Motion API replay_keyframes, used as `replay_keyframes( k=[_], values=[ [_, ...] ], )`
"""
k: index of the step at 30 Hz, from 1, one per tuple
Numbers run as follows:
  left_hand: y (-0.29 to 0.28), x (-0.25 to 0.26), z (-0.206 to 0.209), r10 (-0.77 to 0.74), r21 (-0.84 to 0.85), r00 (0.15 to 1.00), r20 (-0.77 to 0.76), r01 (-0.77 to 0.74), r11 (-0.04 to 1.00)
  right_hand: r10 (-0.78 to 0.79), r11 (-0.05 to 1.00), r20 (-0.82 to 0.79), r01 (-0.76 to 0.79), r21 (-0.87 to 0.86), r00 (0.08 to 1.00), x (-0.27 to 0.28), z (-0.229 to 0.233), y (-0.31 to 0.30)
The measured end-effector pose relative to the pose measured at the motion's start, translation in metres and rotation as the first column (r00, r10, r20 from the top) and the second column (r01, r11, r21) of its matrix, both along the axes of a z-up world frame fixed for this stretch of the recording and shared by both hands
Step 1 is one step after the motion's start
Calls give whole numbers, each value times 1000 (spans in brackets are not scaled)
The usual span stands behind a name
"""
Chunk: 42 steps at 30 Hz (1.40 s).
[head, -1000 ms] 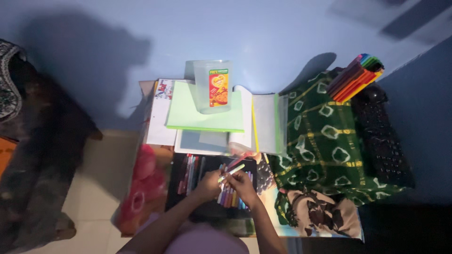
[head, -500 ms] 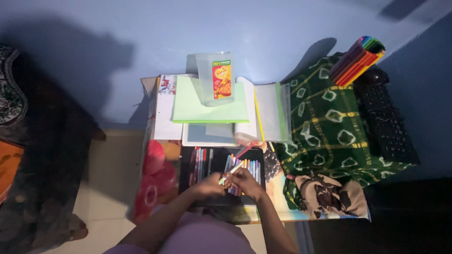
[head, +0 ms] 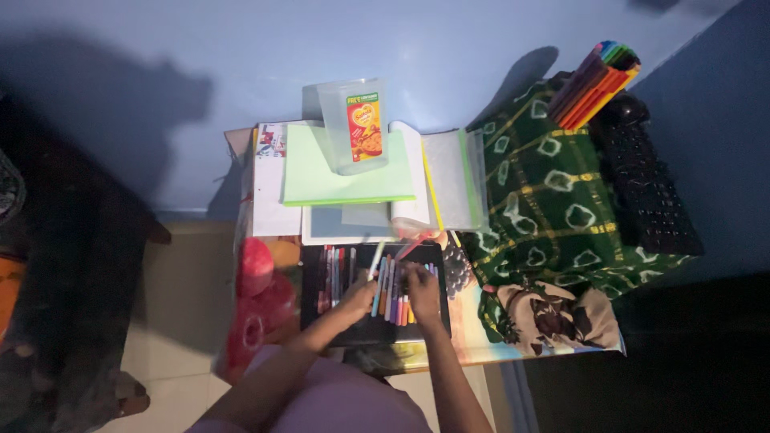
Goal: The person arranges a set of colored markers on a black laptop lid, aligning them in a row. They then pick up a bundle of markers, wrap them with a rubber band, and place them on the desk. Finally, they open a drawer and place the laptop with the arranged markers inside.
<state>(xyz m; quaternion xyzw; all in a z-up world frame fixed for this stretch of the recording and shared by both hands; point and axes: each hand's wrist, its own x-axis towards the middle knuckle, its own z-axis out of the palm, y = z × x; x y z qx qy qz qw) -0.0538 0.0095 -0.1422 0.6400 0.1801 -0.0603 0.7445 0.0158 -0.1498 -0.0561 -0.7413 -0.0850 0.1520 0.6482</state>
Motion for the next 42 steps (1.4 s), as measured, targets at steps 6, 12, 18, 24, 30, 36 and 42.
replay_keyframes(
  k=[6, 12, 18, 24, 30, 36, 42],
  values=[
    [-27, -5, -16, 171, 471, 982, -78, -115, 875, -221, 937, 76, 233, -259, 972, 5, -22, -68],
    [-48, -8, 6, 102, 692, 958, -268, 118, 712, -179, 957, 109, 199, -214, 978, 2, -21, -93],
    [-45, -8, 39, -25, 684, 912, -410, 325, 653, -197, 977, -87, 189, -99, 976, 23, -36, -106],
    [-41, 0, 80, 44, 798, 941, -336, 260, 543, -185, 932, 63, 195, -305, 981, 50, -47, -115],
    [-45, 34, 170, 22, 856, 1000, 5, -16, 516, -7, 886, 566, 268, -379, 824, 94, -35, -113],
    [-72, 78, 177, -256, 878, 956, 141, -2, 478, 350, 870, 589, -20, -493, 729, 152, -29, -101],
    [-88, 93, 157, -384, 923, 903, 193, -35, 383, 417, 768, 579, 69, -637, 701, 161, -52, -94]
  ],
)
